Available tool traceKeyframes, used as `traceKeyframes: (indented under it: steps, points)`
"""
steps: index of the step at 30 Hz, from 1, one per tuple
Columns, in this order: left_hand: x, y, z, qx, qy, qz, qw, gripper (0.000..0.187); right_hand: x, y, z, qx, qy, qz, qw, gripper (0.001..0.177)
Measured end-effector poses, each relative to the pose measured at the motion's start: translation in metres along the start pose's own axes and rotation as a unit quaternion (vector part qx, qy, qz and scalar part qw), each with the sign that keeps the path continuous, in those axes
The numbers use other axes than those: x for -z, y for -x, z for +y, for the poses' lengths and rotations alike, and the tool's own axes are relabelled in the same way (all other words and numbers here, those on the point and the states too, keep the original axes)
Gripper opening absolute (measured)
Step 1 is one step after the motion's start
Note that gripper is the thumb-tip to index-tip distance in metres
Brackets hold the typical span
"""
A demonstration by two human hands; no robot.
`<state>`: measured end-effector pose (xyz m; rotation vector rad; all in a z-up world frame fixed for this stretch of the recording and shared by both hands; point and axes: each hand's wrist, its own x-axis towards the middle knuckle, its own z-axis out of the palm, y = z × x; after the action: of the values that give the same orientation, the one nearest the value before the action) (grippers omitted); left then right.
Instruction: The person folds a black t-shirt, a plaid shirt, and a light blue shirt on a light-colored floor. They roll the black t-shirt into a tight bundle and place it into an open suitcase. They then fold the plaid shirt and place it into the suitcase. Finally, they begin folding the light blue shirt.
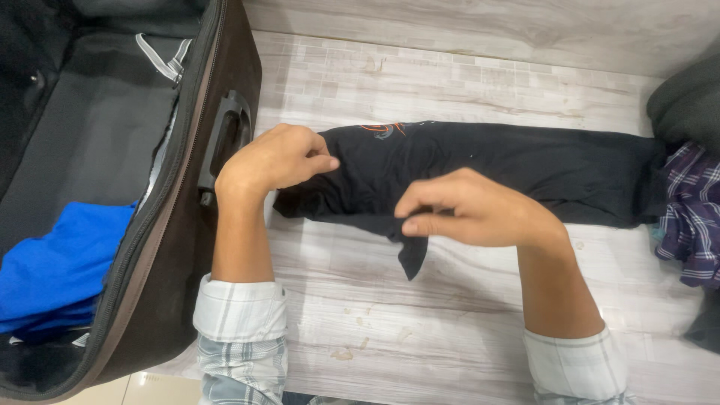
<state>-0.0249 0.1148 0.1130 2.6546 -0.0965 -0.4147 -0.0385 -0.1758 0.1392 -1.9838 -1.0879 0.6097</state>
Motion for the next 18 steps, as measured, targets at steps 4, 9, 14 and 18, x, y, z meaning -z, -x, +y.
traceKeyframes:
  steps: [4,9,14,18]
  points:
    - [-0.003,-0.004,0.002,-0.095,0.154,-0.014,0.983,0.044,0.005,-0.002,0.016,-0.027,-0.165,0.162,0.973,0.015]
    - [-0.004,-0.008,-0.005,-0.135,0.055,-0.064,0.987,0.053,0.017,-0.002,0.032,-0.026,-0.230,0.237,0.944,0.012]
    - [-0.004,-0.009,-0.010,-0.127,0.131,-0.047,0.982,0.035,0.025,0.001,0.032,-0.157,-0.268,0.280,0.908,0.017]
    - [-0.003,-0.007,-0.004,-0.087,0.107,-0.039,0.990,0.025,0.019,-0.011,0.064,-0.103,-0.270,0.360,0.887,0.023]
